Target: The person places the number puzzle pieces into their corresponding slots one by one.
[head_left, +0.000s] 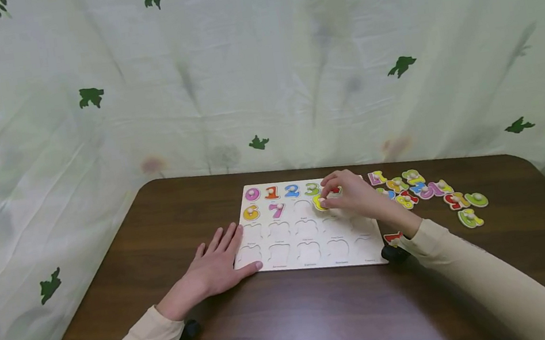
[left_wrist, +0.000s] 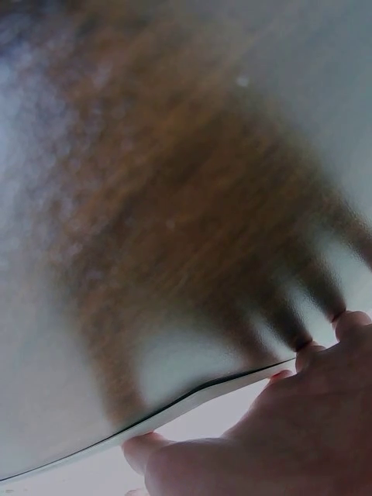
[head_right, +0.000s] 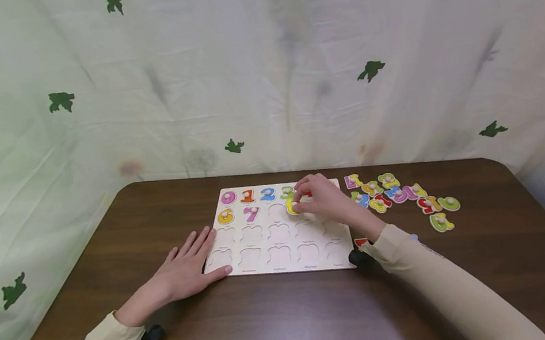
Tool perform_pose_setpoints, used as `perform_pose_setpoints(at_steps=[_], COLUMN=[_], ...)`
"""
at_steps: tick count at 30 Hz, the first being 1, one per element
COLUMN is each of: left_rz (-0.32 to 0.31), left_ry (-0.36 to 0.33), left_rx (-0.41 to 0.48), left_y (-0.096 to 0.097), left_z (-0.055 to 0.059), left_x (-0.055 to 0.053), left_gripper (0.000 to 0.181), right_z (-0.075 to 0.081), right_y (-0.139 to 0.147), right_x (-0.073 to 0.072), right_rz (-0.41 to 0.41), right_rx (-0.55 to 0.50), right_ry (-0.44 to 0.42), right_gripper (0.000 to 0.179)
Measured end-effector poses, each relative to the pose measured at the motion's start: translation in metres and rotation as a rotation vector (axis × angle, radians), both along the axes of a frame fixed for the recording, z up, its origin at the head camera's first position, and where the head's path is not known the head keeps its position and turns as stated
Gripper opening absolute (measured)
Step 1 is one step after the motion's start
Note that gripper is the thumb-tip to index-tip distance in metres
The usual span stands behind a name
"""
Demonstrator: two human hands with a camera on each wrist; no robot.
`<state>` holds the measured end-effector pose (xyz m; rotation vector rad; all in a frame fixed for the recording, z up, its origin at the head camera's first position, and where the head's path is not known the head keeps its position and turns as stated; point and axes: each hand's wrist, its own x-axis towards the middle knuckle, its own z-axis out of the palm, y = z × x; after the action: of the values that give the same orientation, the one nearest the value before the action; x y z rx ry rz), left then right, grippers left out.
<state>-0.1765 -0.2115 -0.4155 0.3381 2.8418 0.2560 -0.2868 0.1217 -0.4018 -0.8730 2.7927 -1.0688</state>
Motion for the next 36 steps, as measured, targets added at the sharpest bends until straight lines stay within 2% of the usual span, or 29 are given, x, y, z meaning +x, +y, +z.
perform_pose_setpoints(at_steps=[5, 12, 22, 28, 36], left_rz=[0.0, 0.001, 0.01, 0.009, 0.011], left_ry=[0.004, 0.005, 0.002, 0.013, 0.01], left_rx=[0.004, 0.005, 0.011, 0.019, 0.013], left_y=[-0.001, -0.002, -0.004, -0.004, -0.005], left_z=[0.0, -0.006, -0.009, -0.011, -0.015], left_x=[0.0, -0.002, -0.003, -0.004, -0.005], left_gripper=[0.101, 0.105, 0.105, 0.105, 0.105], right_z=[-0.003, -0.006, -0.012, -0.01, -0.011], right_y=[-0.019, -0.041, -0.055, -0.054, -0.051], right_x=[-0.007, -0.01, -0.012, -0.012, -0.013], right_rz=[-0.008, -0.088, -0.114, -0.124, -0.114], right_rx=[-0.002, 0.115, 0.245, 0.258, 0.207], right_ry=[-0.012, -0.02, 0.009, 0.004, -0.056], right_gripper=[0.009, 0.013, 0.011, 0.012, 0.01])
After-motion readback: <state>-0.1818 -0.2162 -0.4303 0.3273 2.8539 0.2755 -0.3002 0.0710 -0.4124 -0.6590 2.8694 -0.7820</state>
